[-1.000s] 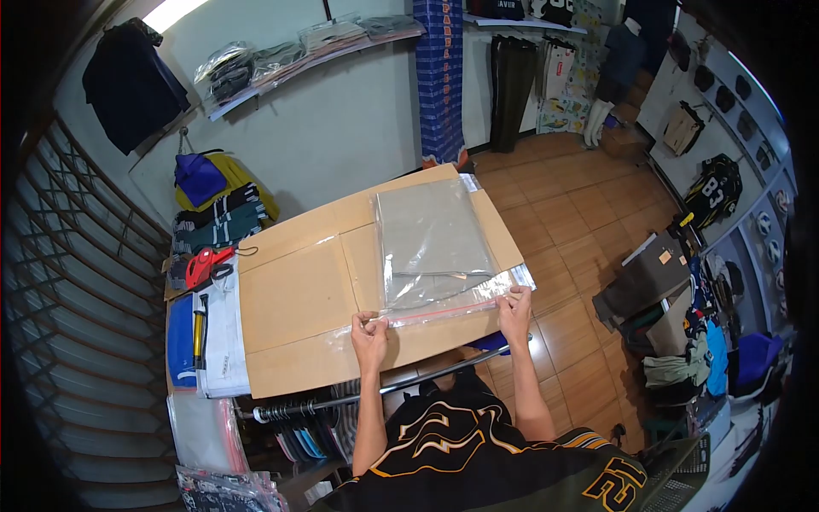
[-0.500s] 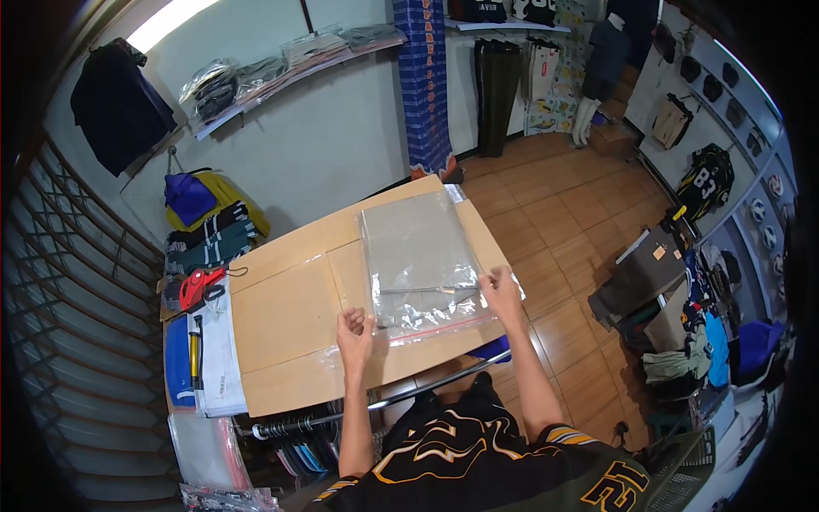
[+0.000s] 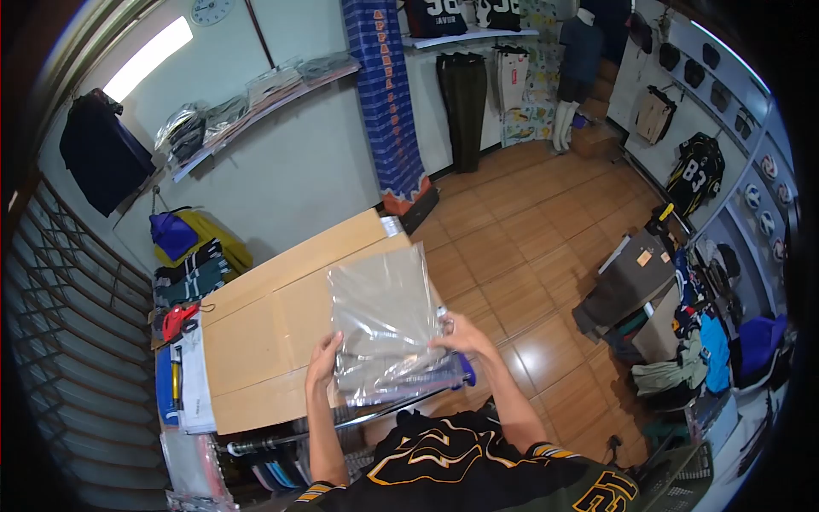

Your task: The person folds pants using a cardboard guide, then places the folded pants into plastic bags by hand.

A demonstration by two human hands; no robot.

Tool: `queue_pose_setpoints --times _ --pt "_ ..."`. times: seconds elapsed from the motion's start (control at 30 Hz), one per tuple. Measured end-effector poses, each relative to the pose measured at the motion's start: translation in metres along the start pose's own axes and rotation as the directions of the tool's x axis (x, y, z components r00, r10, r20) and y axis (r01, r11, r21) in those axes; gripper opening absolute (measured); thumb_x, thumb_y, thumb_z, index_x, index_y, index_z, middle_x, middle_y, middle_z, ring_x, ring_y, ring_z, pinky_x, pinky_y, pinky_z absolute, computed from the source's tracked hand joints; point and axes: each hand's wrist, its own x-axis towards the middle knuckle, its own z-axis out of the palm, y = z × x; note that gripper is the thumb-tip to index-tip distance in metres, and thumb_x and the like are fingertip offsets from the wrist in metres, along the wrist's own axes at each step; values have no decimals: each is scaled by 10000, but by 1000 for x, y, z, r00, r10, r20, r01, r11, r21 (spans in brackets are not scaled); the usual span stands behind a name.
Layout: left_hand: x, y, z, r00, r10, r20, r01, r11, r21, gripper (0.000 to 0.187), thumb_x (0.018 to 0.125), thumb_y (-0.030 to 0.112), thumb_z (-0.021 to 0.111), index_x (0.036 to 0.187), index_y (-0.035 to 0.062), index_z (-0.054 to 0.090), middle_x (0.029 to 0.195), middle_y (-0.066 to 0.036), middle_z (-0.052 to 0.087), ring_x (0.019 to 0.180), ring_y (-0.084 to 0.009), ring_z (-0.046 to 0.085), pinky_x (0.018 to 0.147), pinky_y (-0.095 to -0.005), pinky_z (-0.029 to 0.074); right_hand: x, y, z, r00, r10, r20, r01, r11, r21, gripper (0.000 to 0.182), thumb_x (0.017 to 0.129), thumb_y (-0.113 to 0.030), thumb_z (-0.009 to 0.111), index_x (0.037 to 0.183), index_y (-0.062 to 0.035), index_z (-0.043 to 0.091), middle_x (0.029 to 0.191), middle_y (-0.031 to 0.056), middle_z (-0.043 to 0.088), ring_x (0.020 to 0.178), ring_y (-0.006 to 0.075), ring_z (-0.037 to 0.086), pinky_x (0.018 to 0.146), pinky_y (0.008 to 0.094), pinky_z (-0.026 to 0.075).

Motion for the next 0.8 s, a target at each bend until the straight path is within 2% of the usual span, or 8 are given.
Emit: queue_pose_setpoints --times 0.07,0.13,0.2,0.27,0.5,0.6,0.7,0.8 --pt "-9 -15 32 999 5 -31 -4 999 36 813 931 383 711 1443 -146 364 1394 -237 518 1287 -273 513 1078 -369 405 -30 12 -31 973 -48 228 -25 951 308 789 687 -72 879 1352 69 478 1084 119 677 944 171 645 771 305 532" --pt "-12 -13 67 997 12 -72 -6 997 75 803 924 396 717 1410 -163 408 1382 -252 537 1290 -296 518 1086 -390 398 -40 54 -55 961 -87 263 -8 941 339 839 702 -50 862 1402 63 413 1169 133 641 1013 177 625 835 307 522" --pt "-26 0 109 999 -50 21 49 998 41 645 896 248 712 1361 -127 472 1278 -212 608 1146 -261 598 983 -352 468 -50 74 -87 933 -125 337 -16 922 386 889 711 -28 849 1452 48 364 1316 148 566 1184 193 553 997 319 467" --pt "-34 9 152 996 -64 66 63 998 14 511 855 114 685 1301 -78 529 1161 -170 672 991 -217 658 873 -328 524 -64 85 -117 940 -127 316 -7 921 389 882 703 -25 853 1445 36 381 1312 142 571 1194 194 544 1003 320 459" --pt "-16 25 271 964 96 247 -110 993 46 511 841 99 681 1306 -49 530 1171 -142 660 1051 -223 619 958 -337 482 -115 113 -195 994 -35 105 -9 917 398 754 748 -108 864 1392 -3 487 1231 72 621 1143 187 560 988 308 442" --pt "-4 35 319 933 102 347 -147 983 106 518 833 93 684 1307 -48 527 1177 -130 657 1078 -220 602 986 -335 457 -127 145 -220 977 213 17 -192 841 506 468 961 -276 700 1315 13 599 1183 72 669 1066 135 603 917 296 490" --pt "17 37 359 882 89 463 -167 977 130 517 829 90 689 1301 -43 529 1171 -124 656 1069 -207 602 975 -324 454 -128 171 -241 924 375 -71 -240 718 653 514 964 -391 676 1241 40 639 1065 87 710 972 153 640 862 299 516" --pt "38 38 397 849 55 525 -136 984 116 489 833 83 692 1281 -43 540 1187 -123 655 1082 -206 595 989 -322 439 -126 176 -265 912 397 -101 -221 686 693 495 944 -365 701 1212 48 649 1055 118 709 933 167 665 825 300 537"
